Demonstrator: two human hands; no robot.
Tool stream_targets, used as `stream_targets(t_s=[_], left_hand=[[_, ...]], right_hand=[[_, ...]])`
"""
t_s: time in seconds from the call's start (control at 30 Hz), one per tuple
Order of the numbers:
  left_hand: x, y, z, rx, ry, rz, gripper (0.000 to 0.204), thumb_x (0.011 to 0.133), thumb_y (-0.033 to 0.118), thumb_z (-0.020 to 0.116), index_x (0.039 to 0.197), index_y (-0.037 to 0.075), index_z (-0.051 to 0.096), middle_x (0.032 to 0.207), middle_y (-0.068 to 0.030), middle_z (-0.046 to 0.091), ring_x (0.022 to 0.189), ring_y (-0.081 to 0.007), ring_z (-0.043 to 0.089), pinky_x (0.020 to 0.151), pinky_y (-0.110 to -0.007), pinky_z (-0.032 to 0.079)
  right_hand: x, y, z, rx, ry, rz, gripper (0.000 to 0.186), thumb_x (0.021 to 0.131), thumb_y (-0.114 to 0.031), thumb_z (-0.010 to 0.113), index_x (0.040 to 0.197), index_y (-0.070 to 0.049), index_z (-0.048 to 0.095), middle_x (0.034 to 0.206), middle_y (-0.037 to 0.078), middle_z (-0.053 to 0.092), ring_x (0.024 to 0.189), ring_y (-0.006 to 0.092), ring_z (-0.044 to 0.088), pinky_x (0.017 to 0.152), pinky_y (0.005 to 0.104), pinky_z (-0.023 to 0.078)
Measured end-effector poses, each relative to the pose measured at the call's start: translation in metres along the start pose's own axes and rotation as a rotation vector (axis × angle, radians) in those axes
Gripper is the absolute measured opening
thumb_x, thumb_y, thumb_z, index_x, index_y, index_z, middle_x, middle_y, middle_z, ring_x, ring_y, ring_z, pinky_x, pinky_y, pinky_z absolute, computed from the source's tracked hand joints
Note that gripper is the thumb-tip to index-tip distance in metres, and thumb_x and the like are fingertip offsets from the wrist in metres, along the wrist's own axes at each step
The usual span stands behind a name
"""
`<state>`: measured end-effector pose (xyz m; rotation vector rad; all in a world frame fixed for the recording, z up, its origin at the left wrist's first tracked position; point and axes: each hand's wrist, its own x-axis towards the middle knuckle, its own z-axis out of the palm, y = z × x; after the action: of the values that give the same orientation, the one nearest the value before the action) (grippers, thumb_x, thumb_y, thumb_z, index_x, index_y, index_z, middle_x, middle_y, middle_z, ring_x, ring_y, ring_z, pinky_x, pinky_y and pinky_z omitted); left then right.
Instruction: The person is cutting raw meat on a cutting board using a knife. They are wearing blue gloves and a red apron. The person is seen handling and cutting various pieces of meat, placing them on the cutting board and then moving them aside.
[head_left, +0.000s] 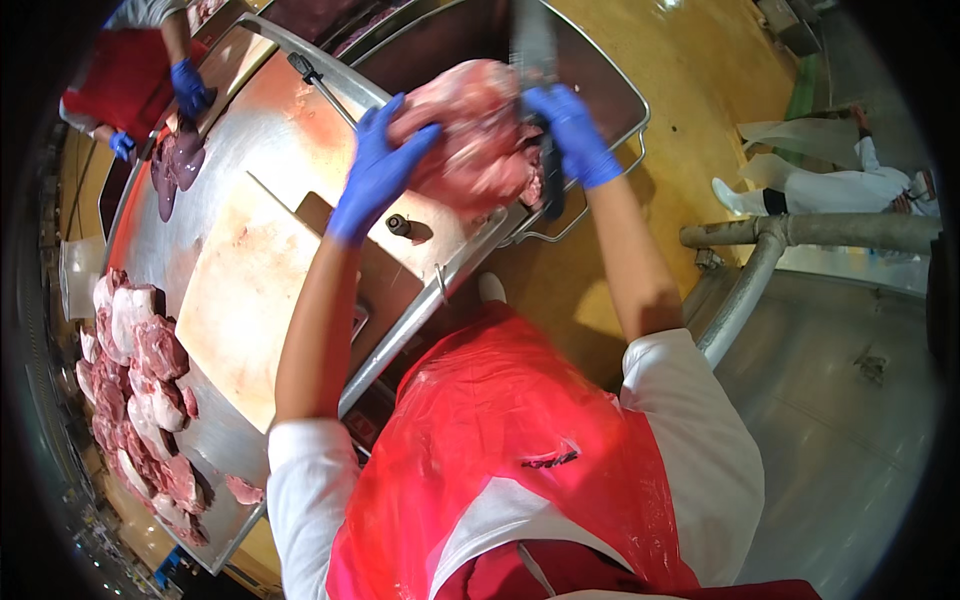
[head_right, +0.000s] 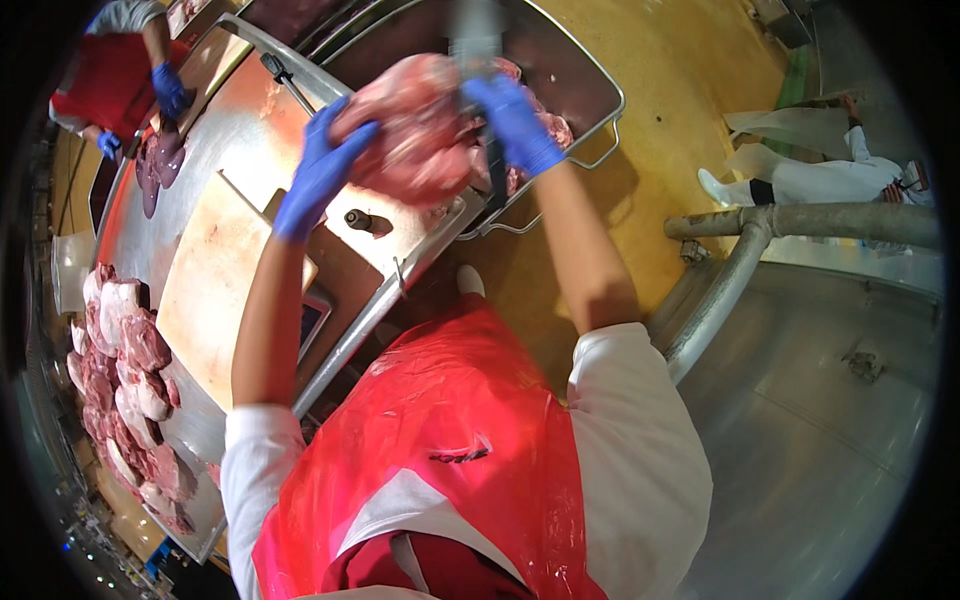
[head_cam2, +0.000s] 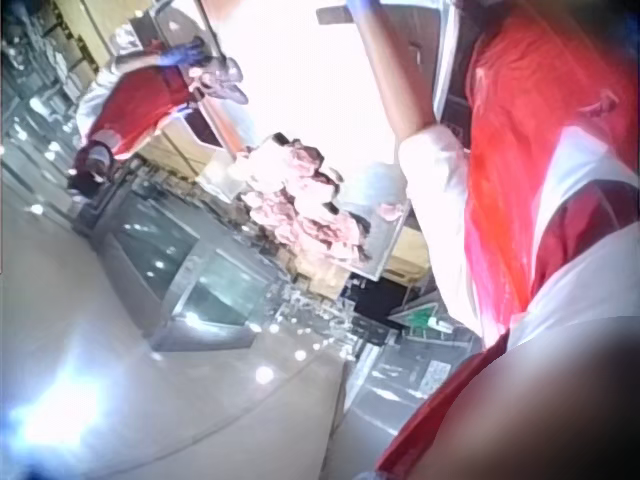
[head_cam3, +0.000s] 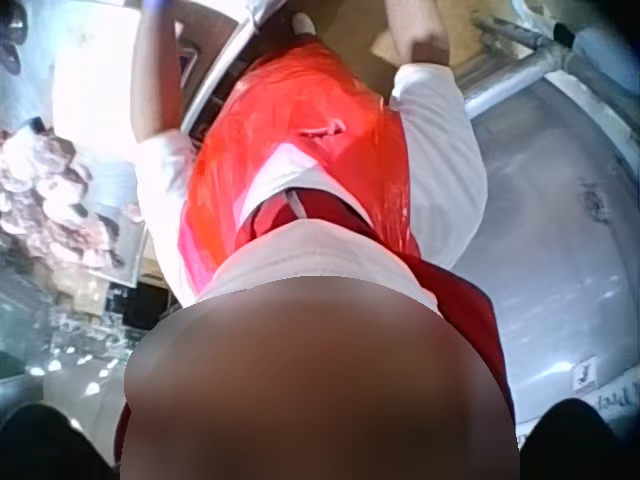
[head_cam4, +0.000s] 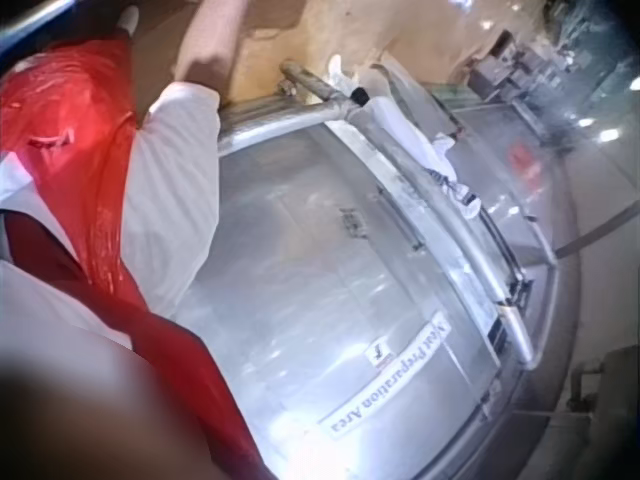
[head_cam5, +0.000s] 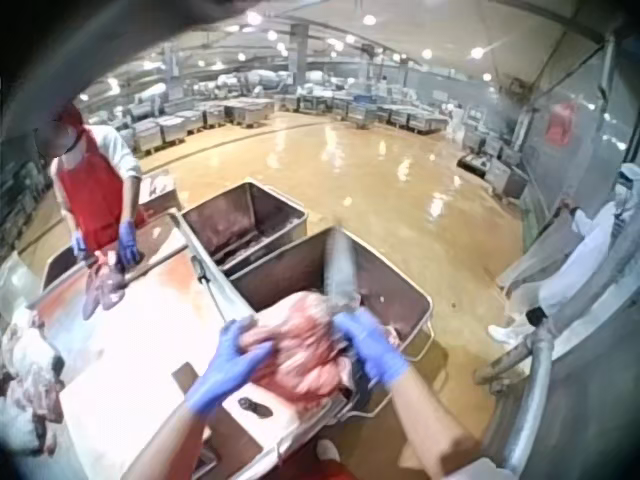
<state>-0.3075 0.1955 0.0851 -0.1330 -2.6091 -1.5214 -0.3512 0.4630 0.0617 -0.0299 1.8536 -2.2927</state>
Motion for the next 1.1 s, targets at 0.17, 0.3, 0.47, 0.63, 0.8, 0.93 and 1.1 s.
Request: stream_targets(t_s=[0.17,0.3,0.47,0.63,0.8,0.93,1.1], left_hand=[[-0.043,0.033,-0.001,-0.180,-0.165,0.149,0.051,0.092,0.026,0.069,0.137,0.008,0.052,0.134,-0.0140,0.056,0.125,-0.0297,0.053,0.108,-0.040,0.041],[-0.161,-0.014,-0.052,-0.355,-0.316,-0.206,0.035,0.096,0.028,0.065,0.125,0.007,0.064,0.108,-0.0105,0.069,0.094,-0.0200,0.066,0.086,-0.034,0.052],[-0.334,-0.098,-0.136,-0.143,0.511,-0.501,0.028,0.090,0.024,0.071,0.109,0.004,0.069,0.097,-0.0105,0.069,0.086,-0.0170,0.066,0.080,-0.031,0.053],[-0.540,-0.247,-0.362,0.538,1.155,-1.021,0.057,0.078,0.039,0.077,0.124,0.009,0.061,0.121,-0.0214,0.062,0.112,-0.0390,0.059,0.097,-0.047,0.047],[-0.561,-0.343,-0.543,0.630,0.976,-1.071,0.084,0.075,0.061,0.073,0.141,0.015,0.051,0.136,-0.0286,0.051,0.130,-0.0428,0.047,0.109,-0.048,0.038],[-0.462,-0.416,-0.627,0.455,0.853,-1.046,0.104,0.064,0.071,0.074,0.148,0.016,0.042,0.149,-0.0279,0.038,0.138,-0.0441,0.038,0.113,-0.049,0.034],[-0.439,-0.517,-0.710,0.324,0.942,-0.680,0.077,0.068,0.034,0.080,0.134,0.002,0.055,0.128,-0.0237,0.061,0.113,-0.0326,0.062,0.095,-0.040,0.050]], right_hand=[[-0.020,0.008,-0.096,-0.093,0.394,0.083,0.039,0.097,-0.031,0.061,0.127,-0.008,0.051,0.122,0.007,0.056,0.107,0.0240,0.063,0.077,0.0414,0.056],[-0.058,0.025,0.023,0.098,-0.153,0.100,0.023,0.101,-0.030,0.054,0.101,-0.007,0.050,0.080,0.007,0.058,0.060,0.0175,0.058,0.052,0.0324,0.053],[-0.113,0.062,0.212,-0.233,-0.682,0.355,0.014,0.100,-0.022,0.056,0.101,-0.007,0.054,0.072,0.004,0.057,0.046,0.0113,0.050,0.044,0.0251,0.044],[-0.132,0.074,0.348,-0.485,-1.010,0.447,0.017,0.099,-0.022,0.058,0.104,-0.006,0.054,0.074,0.003,0.058,0.049,0.0094,0.051,0.044,0.0245,0.043],[-0.140,0.105,0.446,-0.591,-0.929,0.430,0.018,0.099,-0.025,0.058,0.102,-0.007,0.054,0.074,0.002,0.057,0.051,0.0099,0.052,0.046,0.0254,0.044],[-0.149,0.130,0.476,-0.629,-0.779,0.308,0.018,0.100,-0.024,0.058,0.100,-0.006,0.054,0.076,0.002,0.059,0.057,0.0092,0.053,0.051,0.0256,0.046],[-0.156,0.128,0.475,-0.641,-0.647,0.400,0.020,0.099,-0.025,0.059,0.099,-0.006,0.055,0.077,0.003,0.061,0.057,0.0103,0.056,0.052,0.0258,0.048]])
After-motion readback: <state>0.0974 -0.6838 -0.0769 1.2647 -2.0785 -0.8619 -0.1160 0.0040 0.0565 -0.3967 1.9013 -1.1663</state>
